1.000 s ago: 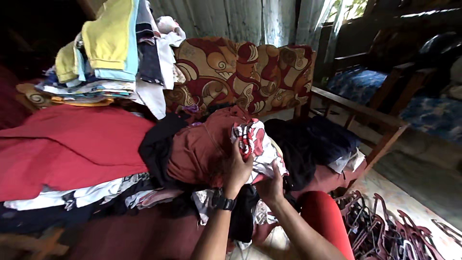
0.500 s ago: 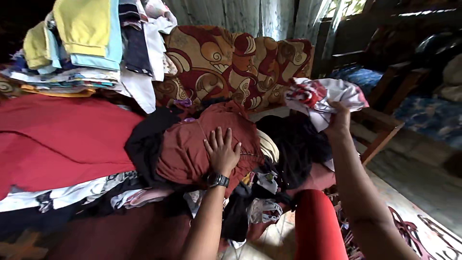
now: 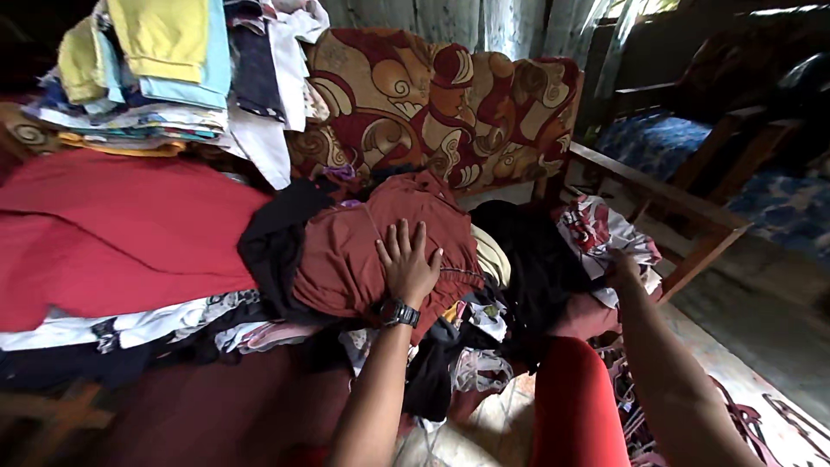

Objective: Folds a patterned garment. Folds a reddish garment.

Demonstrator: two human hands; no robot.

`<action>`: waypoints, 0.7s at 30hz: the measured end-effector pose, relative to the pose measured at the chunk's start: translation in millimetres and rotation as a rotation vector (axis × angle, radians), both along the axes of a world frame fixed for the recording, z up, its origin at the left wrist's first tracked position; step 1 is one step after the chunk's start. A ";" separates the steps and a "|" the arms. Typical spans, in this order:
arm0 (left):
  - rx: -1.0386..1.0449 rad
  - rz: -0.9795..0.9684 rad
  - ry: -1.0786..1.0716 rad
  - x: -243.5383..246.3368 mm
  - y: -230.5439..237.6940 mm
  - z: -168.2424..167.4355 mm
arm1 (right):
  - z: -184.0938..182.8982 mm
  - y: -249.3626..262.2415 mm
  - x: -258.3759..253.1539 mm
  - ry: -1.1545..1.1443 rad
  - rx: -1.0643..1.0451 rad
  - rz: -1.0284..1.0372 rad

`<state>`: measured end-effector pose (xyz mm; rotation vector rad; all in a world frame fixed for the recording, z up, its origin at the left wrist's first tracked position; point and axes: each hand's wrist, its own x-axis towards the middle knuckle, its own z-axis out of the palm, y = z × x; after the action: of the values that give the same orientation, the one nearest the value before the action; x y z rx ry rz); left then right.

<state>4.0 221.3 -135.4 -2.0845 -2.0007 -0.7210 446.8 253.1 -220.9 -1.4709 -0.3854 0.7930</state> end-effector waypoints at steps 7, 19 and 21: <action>-0.068 -0.110 0.046 -17.9 -60.2 -10.4 | 16.4 -50.1 -51.8 -0.352 0.222 -0.233; 0.105 -0.210 0.013 -70.3 -99.4 -14.8 | 51.6 -57.0 -252.7 -1.096 0.237 1.056; 0.044 -0.226 0.027 -67.9 -104.6 -6.7 | 61.1 -50.1 -257.4 -1.105 0.221 1.045</action>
<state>-63.9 116.8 -142.1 -2.3051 -1.7363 -0.7619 189.4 203.0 -159.7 -1.3243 -2.1143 0.5874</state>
